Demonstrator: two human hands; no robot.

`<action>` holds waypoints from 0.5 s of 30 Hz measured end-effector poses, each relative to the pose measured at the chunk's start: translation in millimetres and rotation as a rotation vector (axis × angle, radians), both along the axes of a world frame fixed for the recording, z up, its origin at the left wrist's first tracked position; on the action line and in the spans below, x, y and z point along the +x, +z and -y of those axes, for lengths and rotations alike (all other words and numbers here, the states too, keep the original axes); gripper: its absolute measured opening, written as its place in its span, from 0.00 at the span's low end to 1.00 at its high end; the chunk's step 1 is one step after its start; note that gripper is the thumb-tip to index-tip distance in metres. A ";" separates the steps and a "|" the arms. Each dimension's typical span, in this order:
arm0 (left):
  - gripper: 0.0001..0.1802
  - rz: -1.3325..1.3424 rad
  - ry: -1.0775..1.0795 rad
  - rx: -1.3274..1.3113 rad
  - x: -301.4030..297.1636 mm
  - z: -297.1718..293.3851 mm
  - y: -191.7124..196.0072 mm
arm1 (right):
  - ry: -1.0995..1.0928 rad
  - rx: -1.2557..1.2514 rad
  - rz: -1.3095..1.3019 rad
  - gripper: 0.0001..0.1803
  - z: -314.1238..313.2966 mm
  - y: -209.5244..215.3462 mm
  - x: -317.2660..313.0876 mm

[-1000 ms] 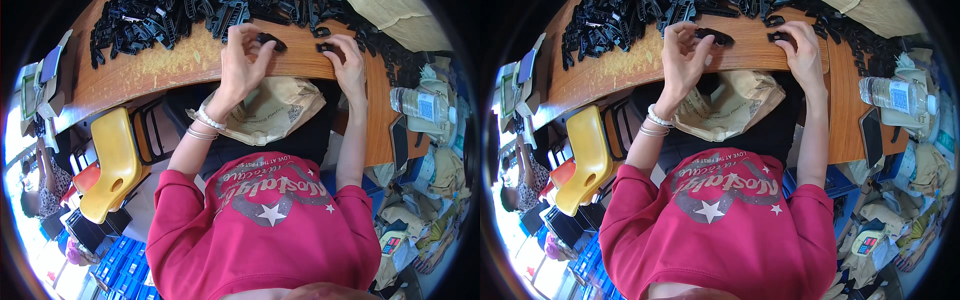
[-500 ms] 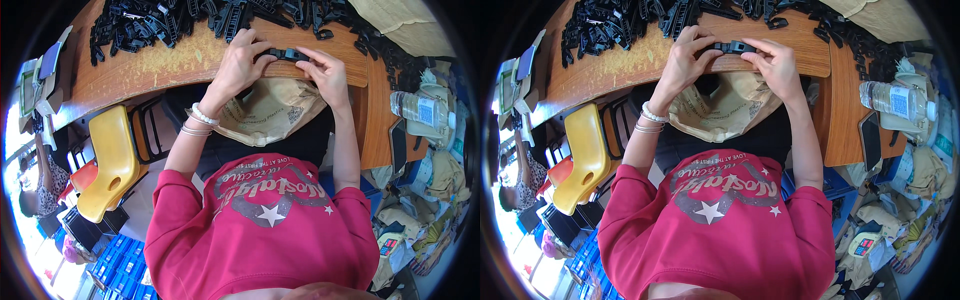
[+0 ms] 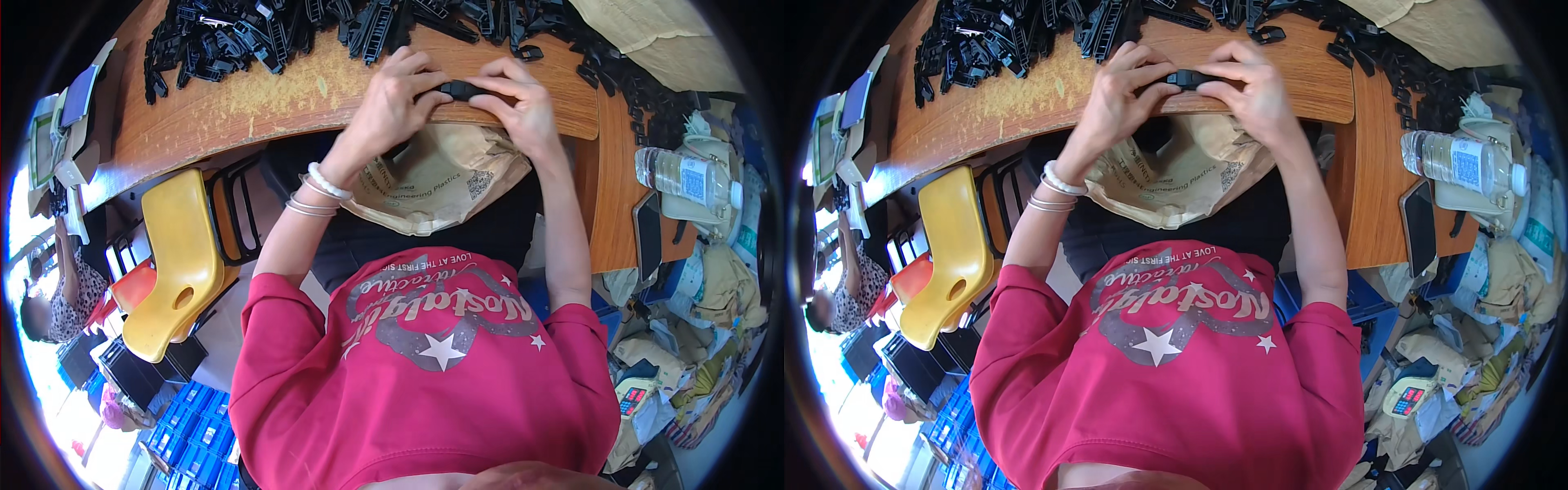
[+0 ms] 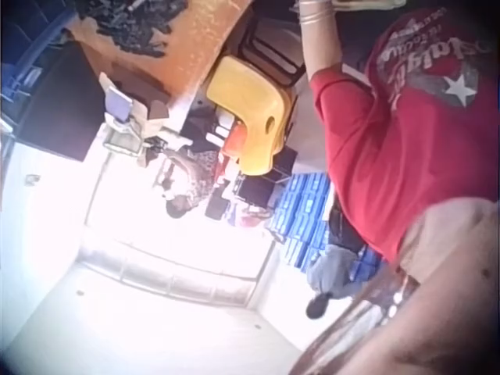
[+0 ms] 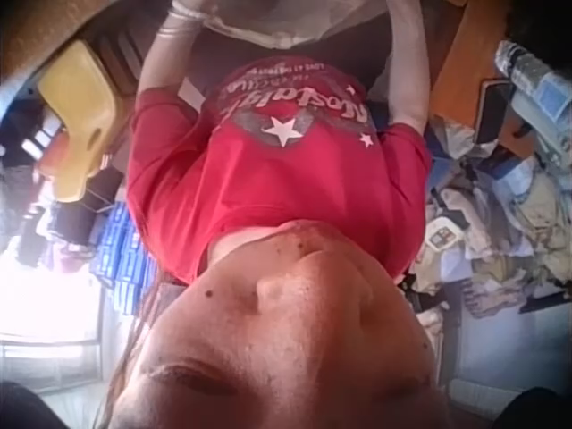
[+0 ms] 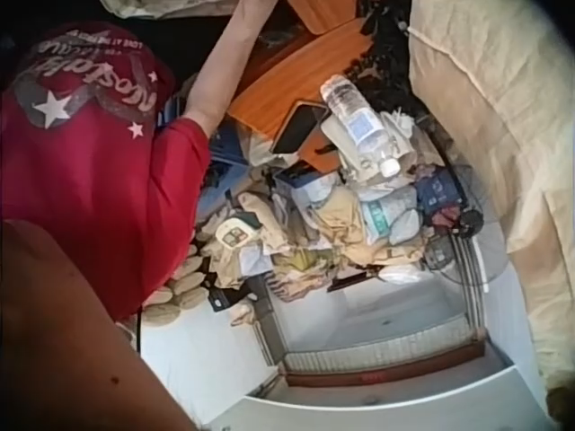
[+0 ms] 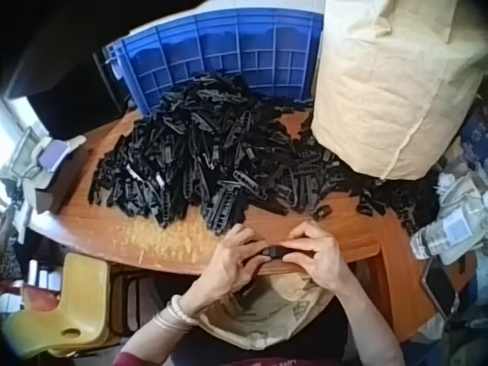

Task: The recorder is assembling small black plastic components by snapping them together manually at a desk.

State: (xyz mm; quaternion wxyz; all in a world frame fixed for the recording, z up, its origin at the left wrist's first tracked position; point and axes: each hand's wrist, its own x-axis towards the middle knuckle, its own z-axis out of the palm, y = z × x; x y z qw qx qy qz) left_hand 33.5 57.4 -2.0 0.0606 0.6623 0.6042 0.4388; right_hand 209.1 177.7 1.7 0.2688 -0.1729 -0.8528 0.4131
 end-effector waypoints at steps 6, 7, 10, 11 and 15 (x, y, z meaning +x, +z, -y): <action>0.14 0.054 -0.040 -0.118 -2.9 1.6 12.1 | -0.009 -0.125 0.001 0.11 7.9 3.9 10.4; 0.15 0.108 -0.035 -0.164 -3.4 -1.1 17.1 | 0.023 -0.197 0.010 0.10 5.8 5.3 16.5; 0.17 -0.083 0.072 0.017 -6.7 -22.1 13.3 | -0.292 0.124 -0.115 0.11 -12.5 9.8 20.5; 0.17 -0.305 0.143 0.115 -9.0 -33.5 9.7 | -0.429 0.226 -0.078 0.14 -22.8 5.7 18.8; 0.08 -0.433 0.159 0.134 -6.1 -56.3 2.8 | -0.433 0.531 0.150 0.16 -48.2 -7.3 19.5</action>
